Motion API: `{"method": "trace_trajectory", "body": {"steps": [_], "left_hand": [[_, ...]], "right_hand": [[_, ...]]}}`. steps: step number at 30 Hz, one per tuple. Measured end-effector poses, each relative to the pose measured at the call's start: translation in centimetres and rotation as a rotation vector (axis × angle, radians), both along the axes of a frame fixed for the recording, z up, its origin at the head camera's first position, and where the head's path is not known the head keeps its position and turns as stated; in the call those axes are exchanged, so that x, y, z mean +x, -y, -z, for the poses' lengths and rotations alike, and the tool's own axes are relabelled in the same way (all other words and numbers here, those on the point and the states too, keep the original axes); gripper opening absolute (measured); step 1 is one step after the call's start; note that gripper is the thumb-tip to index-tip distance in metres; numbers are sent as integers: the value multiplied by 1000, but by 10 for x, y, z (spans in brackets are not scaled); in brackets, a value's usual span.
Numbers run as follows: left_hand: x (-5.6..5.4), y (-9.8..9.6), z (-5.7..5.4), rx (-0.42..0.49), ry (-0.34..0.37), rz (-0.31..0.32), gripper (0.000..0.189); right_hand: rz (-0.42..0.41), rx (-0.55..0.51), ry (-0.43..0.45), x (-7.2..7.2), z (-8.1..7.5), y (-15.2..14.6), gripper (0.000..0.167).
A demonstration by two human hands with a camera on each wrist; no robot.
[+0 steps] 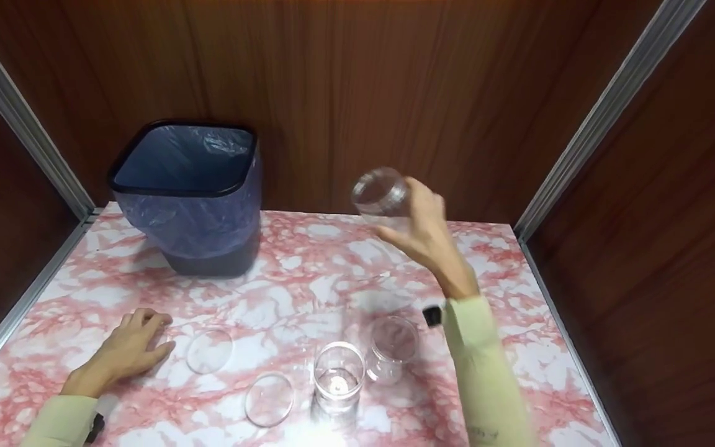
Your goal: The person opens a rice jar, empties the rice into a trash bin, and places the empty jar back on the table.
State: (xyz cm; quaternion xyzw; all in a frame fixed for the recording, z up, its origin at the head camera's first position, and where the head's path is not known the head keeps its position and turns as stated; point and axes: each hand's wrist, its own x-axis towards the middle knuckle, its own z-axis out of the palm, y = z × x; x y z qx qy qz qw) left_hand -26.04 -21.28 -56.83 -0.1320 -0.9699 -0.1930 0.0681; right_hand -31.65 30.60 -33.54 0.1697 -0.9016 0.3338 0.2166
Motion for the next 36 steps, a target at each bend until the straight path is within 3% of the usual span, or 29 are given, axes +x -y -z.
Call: {"method": "trace_trajectory", "body": {"steps": [5,11,15,19,24,30,36], "left_hand": [[0,-1,-4,0,1,1,44],[-2,-2,-5,-11,19,7,44],[-3,-2,-8,-19,35,4,45],[-3,-1,-9,-27,60,2,45],[-4,-1,-10,-33,66,12,42],[-4,-3,-16,-3,91,4,37],[-5,-19,-32,50,22,-11,38]], "right_hand": [[132,-74,132,34,37,-37,94],[184,-100,266,67,88,-79,85],[207,-68,339,82,116,-98,79],[215,-33,347,91,139,-104,73],[215,-53,351,96,160,-104,70],[229,-68,405,100,172,-104,72],[209,-128,463,103,177,-105,74]]}}
